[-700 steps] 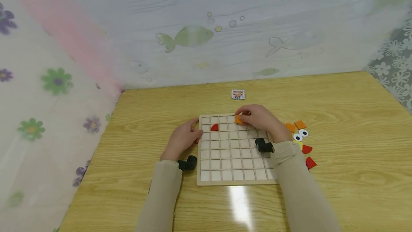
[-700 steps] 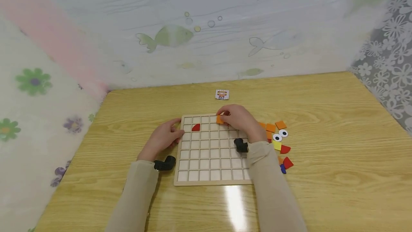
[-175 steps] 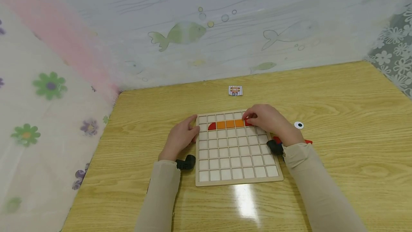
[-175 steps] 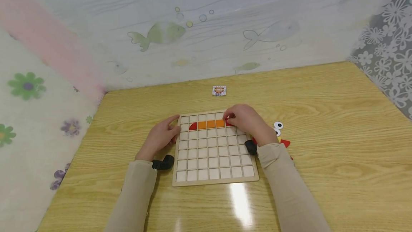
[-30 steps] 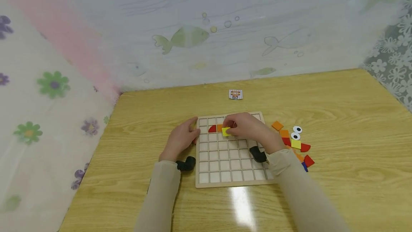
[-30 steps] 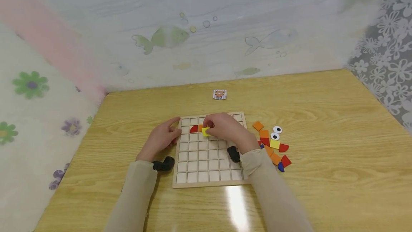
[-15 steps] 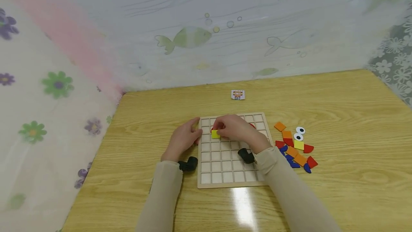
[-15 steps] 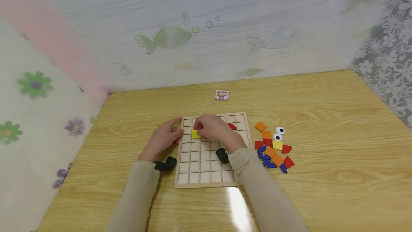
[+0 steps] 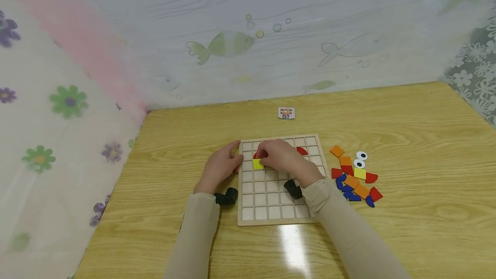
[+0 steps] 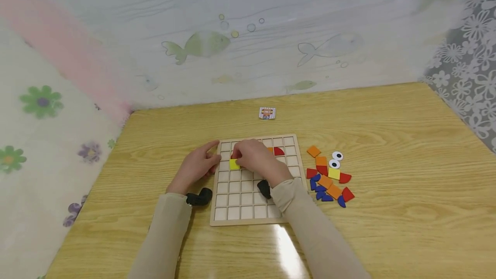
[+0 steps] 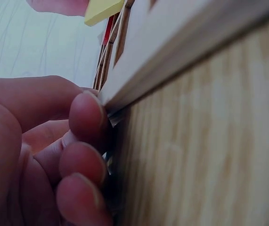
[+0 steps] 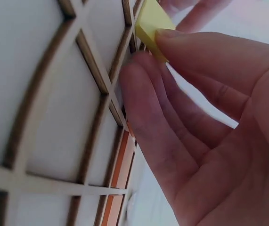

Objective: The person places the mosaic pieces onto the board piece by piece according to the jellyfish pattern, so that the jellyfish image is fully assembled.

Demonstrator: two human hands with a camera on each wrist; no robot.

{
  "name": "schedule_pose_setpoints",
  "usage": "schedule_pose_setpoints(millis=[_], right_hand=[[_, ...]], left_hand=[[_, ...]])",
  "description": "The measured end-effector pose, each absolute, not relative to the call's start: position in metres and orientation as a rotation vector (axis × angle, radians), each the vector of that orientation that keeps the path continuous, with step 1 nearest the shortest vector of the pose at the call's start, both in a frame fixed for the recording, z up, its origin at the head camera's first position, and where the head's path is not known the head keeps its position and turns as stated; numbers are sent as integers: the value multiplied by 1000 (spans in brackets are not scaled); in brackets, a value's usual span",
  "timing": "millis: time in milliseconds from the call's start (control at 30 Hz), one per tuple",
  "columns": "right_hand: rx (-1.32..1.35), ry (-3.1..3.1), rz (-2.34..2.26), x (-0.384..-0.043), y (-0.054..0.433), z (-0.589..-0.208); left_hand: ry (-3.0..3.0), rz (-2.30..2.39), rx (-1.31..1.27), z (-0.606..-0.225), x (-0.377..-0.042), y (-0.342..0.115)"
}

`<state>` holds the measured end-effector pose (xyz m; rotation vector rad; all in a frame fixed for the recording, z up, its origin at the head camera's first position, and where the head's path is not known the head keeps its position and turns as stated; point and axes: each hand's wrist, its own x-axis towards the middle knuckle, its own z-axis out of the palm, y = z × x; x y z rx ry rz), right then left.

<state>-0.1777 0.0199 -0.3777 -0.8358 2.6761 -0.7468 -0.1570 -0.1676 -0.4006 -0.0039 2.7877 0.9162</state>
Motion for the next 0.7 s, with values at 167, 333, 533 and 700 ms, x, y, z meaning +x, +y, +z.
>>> schedule_pose_setpoints(millis=[167, 333, 533, 700], right_hand=[[-864, 2711, -699, -177, 19, -378], [-886, 2713, -702, -177, 19, -378], [-855, 2665, -767, -178, 23, -376], [-817, 2645, -821, -177, 32, -371]], left_hand=[[2790, 918, 0, -401, -157, -167], [2789, 932, 0, -400, -157, -167], [2790, 939, -2, -400, -157, -168], [2779, 936, -15, -400, -157, -168]])
